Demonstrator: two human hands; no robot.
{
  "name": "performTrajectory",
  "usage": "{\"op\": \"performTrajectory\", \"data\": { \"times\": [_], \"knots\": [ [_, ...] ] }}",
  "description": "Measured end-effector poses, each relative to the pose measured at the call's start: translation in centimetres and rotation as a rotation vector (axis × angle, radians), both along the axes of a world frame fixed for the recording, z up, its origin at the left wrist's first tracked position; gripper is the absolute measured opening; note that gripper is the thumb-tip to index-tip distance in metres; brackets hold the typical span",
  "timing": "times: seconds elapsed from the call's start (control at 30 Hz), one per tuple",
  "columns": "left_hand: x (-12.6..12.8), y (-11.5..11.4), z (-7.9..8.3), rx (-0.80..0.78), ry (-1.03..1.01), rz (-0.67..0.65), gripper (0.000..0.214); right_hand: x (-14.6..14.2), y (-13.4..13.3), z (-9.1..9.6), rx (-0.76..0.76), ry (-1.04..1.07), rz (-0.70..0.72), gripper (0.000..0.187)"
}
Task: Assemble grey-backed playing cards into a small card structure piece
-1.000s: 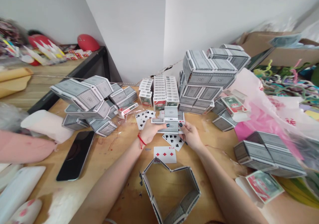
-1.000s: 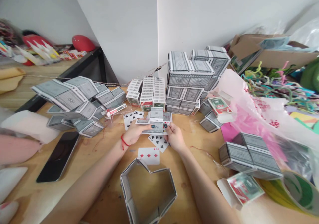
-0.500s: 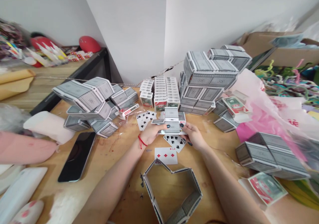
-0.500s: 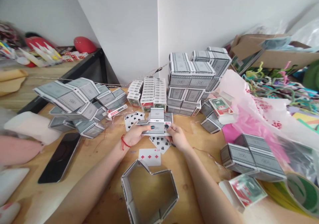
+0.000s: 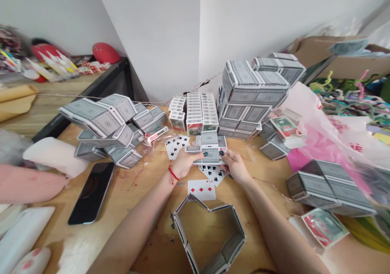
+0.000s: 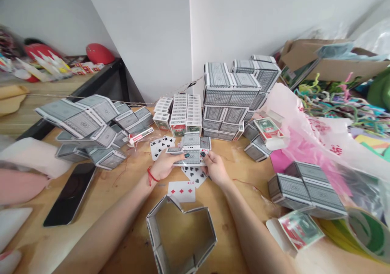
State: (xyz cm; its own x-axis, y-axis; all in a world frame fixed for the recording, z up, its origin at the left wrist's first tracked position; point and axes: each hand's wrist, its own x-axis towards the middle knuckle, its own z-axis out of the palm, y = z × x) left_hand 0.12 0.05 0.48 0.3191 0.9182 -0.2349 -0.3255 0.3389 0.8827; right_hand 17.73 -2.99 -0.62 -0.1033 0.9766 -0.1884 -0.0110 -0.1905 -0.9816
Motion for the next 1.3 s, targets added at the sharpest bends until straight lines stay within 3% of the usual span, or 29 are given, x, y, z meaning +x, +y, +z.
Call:
{"op": "performTrajectory", "data": {
  "times": [0.13, 0.3, 0.4, 0.53, 0.7, 1.1, 1.3],
  "knots": [
    [0.0, 0.2, 0.1, -0.041, 0.014, 0.009, 0.028, 0.0, 0.0, -0.1, 0.011, -0.058, -0.015, 0.038],
    [-0.1, 0.5, 0.1, -0.056, -0.028, -0.023, 0.032, 0.2, 0.2, 0.3, -0.008, 0.113, 0.045, 0.033],
    [-0.4, 0.3, 0.0, -0.02, -0.07, 0.006, 0.038, 0.2, 0.3, 0.5, -0.015, 0.198, 0.037, 0.031],
    [-0.5, -0.1, -0.2, 0.122, -0.201, -0.128, 0.047, -0.3, 0.1, 0.9, -0.068, 0.366, -0.005, 0.031],
    [-0.5, 0.2, -0.7, 0.236, -0.224, -0.08, 0.05, -0.9, -0.2, 0.5, -0.158, 0.536, 0.079, 0.024],
    [-1.0, 1.1, -0.1, 0.202, -0.363, 0.03, 0.039, -0.5, -0.6, 0.2, -0.425, 0.671, 0.402, 0.013],
    [-0.9, 1.2, -0.2, 0.188, -0.341, 0.035, 0.036, -0.3, -0.6, 0.1, -0.488, 0.689, 0.436, 0.011]
  ]
}}
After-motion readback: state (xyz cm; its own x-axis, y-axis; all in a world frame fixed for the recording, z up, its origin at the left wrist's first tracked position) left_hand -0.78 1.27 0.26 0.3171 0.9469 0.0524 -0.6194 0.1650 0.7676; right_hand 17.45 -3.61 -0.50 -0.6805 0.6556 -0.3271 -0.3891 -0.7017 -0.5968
